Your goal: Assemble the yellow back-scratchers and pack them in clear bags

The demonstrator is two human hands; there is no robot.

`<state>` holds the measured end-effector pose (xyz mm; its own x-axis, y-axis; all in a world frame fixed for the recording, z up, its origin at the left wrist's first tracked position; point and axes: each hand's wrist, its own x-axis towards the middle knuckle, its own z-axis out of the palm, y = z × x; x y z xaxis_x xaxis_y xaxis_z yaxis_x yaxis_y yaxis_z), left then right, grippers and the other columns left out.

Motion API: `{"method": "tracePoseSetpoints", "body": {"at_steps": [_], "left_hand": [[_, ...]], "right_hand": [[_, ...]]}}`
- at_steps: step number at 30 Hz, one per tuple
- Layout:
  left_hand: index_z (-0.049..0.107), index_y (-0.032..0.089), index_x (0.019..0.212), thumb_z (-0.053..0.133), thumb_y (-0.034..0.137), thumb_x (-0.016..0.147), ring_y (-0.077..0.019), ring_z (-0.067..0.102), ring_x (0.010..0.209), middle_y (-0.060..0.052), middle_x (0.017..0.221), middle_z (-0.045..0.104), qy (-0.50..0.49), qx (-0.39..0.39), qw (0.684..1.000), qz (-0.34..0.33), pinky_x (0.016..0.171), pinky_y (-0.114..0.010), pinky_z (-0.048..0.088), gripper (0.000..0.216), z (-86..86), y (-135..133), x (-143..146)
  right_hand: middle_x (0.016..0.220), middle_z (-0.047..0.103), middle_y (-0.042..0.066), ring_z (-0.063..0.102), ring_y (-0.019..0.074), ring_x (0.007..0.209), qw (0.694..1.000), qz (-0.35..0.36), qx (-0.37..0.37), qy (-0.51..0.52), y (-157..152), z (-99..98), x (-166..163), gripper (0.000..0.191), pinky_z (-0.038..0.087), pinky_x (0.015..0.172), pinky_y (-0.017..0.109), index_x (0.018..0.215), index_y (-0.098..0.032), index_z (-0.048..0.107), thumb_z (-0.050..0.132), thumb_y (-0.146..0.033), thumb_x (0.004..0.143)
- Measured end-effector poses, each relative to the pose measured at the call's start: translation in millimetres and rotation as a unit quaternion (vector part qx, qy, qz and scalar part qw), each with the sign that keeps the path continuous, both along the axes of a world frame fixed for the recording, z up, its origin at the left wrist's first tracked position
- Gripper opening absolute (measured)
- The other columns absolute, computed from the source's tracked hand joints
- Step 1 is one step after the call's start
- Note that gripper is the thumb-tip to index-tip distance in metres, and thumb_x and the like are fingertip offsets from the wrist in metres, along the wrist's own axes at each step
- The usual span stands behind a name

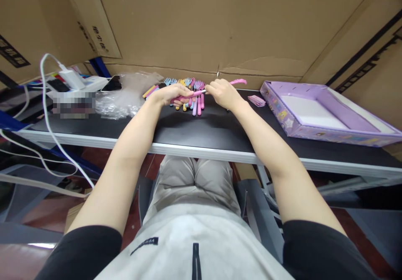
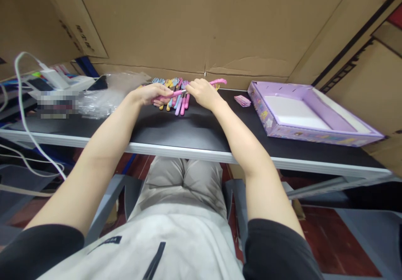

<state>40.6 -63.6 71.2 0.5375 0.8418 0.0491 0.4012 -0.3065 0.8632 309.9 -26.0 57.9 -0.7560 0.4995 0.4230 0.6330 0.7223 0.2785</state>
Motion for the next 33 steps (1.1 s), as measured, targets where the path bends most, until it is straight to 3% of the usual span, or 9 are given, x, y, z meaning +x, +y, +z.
{"method": "tracePoseSetpoints", "body": {"at_steps": [4,7,9,11,15,21,26,33], "left_hand": [[0.068,0.020,0.074,0.075,0.062,0.097,-0.0168,0.052,0.058,-0.004,0.063,0.061,0.070,0.127,0.987,0.064,0.063,-0.033,0.043,0.049,-11.1,5,6],[0.076,0.019,0.095,0.073,0.042,0.098,-0.0223,0.067,0.083,-0.006,0.085,0.076,0.126,0.283,0.943,0.121,0.082,-0.034,0.052,0.024,-19.4,10,13],[0.078,0.019,0.112,0.072,0.032,0.096,-0.0275,0.073,0.100,-0.010,0.104,0.082,0.149,0.360,0.910,0.141,0.095,-0.039,0.054,0.022,-23.5,13,19],[0.078,0.019,0.117,0.068,0.026,0.096,-0.0322,0.074,0.111,-0.014,0.114,0.082,0.166,0.404,0.888,0.144,0.101,-0.043,0.054,0.025,-26.8,16,24],[0.079,0.018,0.109,0.060,0.022,0.097,-0.0348,0.076,0.108,-0.016,0.105,0.081,0.176,0.433,0.874,0.131,0.097,-0.044,0.054,0.022,-31.6,23,27],[0.077,0.018,0.087,0.066,0.028,0.096,-0.0283,0.072,0.087,-0.008,0.080,0.075,0.143,0.394,0.900,0.119,0.085,-0.038,0.051,0.017,-28.7,29,21],[0.070,0.018,0.074,0.075,0.043,0.101,-0.0166,0.059,0.062,0.001,0.057,0.060,0.092,0.249,0.960,0.089,0.069,-0.029,0.046,0.037,-16.1,18,17],[0.072,0.016,0.069,0.091,0.053,0.095,-0.0112,0.053,0.050,-0.003,0.057,0.065,0.032,0.069,0.997,0.014,0.052,-0.024,0.038,0.049,-1.1,5,5]], "right_hand": [[0.107,0.077,0.020,0.063,0.0345,0.102,1.000,-0.023,-0.014,-0.006,4,-4.2,7,0.040,0.041,0.089,0.045,0.120,-0.016,0.077,0.037,-0.020,0.117],[0.110,0.079,0.024,0.067,0.0350,0.103,0.998,-0.057,-0.025,0.009,6,-6.3,12,0.037,0.043,0.088,0.044,0.121,-0.011,0.076,0.040,-0.019,0.116],[0.113,0.080,0.025,0.069,0.0356,0.105,0.997,-0.068,-0.028,0.024,3,-6.1,11,0.036,0.044,0.089,0.044,0.123,-0.010,0.075,0.041,-0.021,0.117],[0.117,0.081,0.025,0.071,0.0361,0.108,0.996,-0.072,-0.033,0.029,-1,-4.6,9,0.036,0.046,0.090,0.043,0.126,-0.009,0.075,0.042,-0.022,0.118],[0.126,0.082,0.027,0.073,0.0369,0.119,0.993,-0.097,-0.059,0.010,-14,1.6,2,0.040,0.046,0.093,0.042,0.132,-0.008,0.075,0.039,-0.018,0.118],[0.127,0.081,0.025,0.072,0.0362,0.117,0.993,-0.104,-0.062,-0.009,-17,7.9,-4,0.042,0.044,0.093,0.042,0.134,-0.010,0.076,0.038,-0.015,0.116],[0.118,0.079,0.023,0.066,0.0354,0.109,0.997,-0.069,-0.034,-0.015,-7,4.5,-3,0.041,0.040,0.090,0.044,0.127,-0.013,0.078,0.039,-0.018,0.117],[0.107,0.077,0.019,0.061,0.0344,0.104,1.000,-0.011,-0.001,-0.020,0,-0.6,-3,0.043,0.038,0.090,0.046,0.122,-0.017,0.078,0.036,-0.021,0.119]]}}
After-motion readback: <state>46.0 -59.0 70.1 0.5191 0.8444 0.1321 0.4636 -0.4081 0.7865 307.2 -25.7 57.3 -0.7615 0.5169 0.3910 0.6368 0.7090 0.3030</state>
